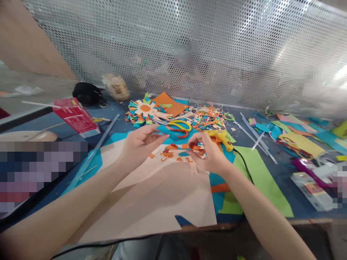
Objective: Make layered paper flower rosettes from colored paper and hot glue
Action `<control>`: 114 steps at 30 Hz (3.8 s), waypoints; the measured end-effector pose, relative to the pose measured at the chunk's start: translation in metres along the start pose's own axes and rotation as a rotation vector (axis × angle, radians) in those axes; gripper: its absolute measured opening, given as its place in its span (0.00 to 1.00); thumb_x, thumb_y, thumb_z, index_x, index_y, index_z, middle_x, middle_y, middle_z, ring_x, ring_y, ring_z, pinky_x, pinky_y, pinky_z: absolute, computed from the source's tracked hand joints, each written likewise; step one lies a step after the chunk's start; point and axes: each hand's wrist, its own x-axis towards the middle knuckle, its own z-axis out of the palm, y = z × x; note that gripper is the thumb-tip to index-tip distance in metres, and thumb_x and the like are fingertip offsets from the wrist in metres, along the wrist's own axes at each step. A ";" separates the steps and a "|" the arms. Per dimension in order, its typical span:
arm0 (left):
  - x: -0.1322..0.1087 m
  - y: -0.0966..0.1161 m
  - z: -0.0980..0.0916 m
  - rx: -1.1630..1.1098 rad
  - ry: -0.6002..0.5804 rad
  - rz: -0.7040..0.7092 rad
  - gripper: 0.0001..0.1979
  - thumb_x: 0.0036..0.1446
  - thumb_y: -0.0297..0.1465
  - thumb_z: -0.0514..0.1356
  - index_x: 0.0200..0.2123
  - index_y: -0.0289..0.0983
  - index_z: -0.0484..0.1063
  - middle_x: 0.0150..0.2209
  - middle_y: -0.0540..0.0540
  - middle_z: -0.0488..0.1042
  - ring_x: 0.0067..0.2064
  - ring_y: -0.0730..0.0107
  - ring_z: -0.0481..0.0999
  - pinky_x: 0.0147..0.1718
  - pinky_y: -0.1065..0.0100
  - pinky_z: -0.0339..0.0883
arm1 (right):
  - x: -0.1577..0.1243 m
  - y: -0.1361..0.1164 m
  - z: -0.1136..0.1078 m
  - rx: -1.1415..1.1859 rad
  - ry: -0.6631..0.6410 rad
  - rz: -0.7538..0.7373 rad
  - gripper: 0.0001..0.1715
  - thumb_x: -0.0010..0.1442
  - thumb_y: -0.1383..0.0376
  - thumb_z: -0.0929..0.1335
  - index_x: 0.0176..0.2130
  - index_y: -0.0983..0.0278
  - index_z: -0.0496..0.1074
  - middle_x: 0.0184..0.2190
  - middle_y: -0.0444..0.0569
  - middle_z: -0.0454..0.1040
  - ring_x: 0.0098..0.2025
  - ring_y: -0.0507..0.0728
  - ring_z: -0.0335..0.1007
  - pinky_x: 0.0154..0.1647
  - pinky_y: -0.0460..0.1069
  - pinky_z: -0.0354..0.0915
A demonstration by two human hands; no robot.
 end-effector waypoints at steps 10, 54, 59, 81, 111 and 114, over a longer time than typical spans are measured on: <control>-0.001 0.027 -0.011 0.139 -0.209 0.602 0.08 0.52 0.25 0.57 0.30 0.41 0.74 0.32 0.46 0.77 0.39 0.66 0.73 0.41 0.61 0.68 | 0.006 -0.015 -0.013 -0.282 -0.025 -0.431 0.11 0.54 0.75 0.60 0.33 0.58 0.60 0.30 0.47 0.69 0.37 0.54 0.66 0.35 0.53 0.66; -0.010 0.007 0.000 0.141 -0.239 0.105 0.13 0.49 0.34 0.61 0.40 0.38 0.69 0.40 0.44 0.74 0.41 0.65 0.73 0.41 0.66 0.67 | -0.001 -0.008 0.005 -0.019 0.096 0.034 0.12 0.52 0.74 0.65 0.34 0.59 0.58 0.33 0.45 0.67 0.38 0.52 0.68 0.34 0.47 0.67; -0.010 0.007 0.003 0.051 -0.098 0.072 0.09 0.47 0.34 0.62 0.32 0.36 0.69 0.33 0.46 0.74 0.36 0.68 0.73 0.33 0.68 0.68 | 0.002 -0.011 0.008 0.205 0.158 0.203 0.19 0.51 0.69 0.67 0.39 0.58 0.55 0.35 0.44 0.67 0.38 0.51 0.69 0.32 0.44 0.68; -0.007 0.001 0.003 -0.129 -0.160 -0.052 0.09 0.47 0.34 0.63 0.32 0.37 0.69 0.33 0.48 0.70 0.36 0.70 0.70 0.34 0.70 0.65 | 0.007 -0.014 0.003 -0.089 0.086 0.080 0.08 0.52 0.68 0.67 0.36 0.62 0.67 0.34 0.47 0.74 0.36 0.52 0.71 0.36 0.46 0.69; -0.016 0.015 -0.006 0.614 -0.240 0.990 0.09 0.52 0.21 0.57 0.37 0.37 0.67 0.34 0.44 0.74 0.40 0.66 0.71 0.37 0.63 0.67 | 0.002 -0.023 -0.008 -0.697 0.235 -0.638 0.09 0.55 0.73 0.63 0.34 0.62 0.69 0.35 0.49 0.69 0.38 0.55 0.63 0.34 0.50 0.67; -0.015 0.010 -0.006 0.599 -0.249 0.958 0.11 0.50 0.21 0.58 0.38 0.37 0.66 0.34 0.43 0.74 0.40 0.65 0.71 0.39 0.63 0.67 | 0.003 -0.025 -0.009 -0.716 0.213 -0.664 0.09 0.55 0.73 0.63 0.34 0.62 0.69 0.34 0.49 0.70 0.37 0.55 0.63 0.33 0.51 0.67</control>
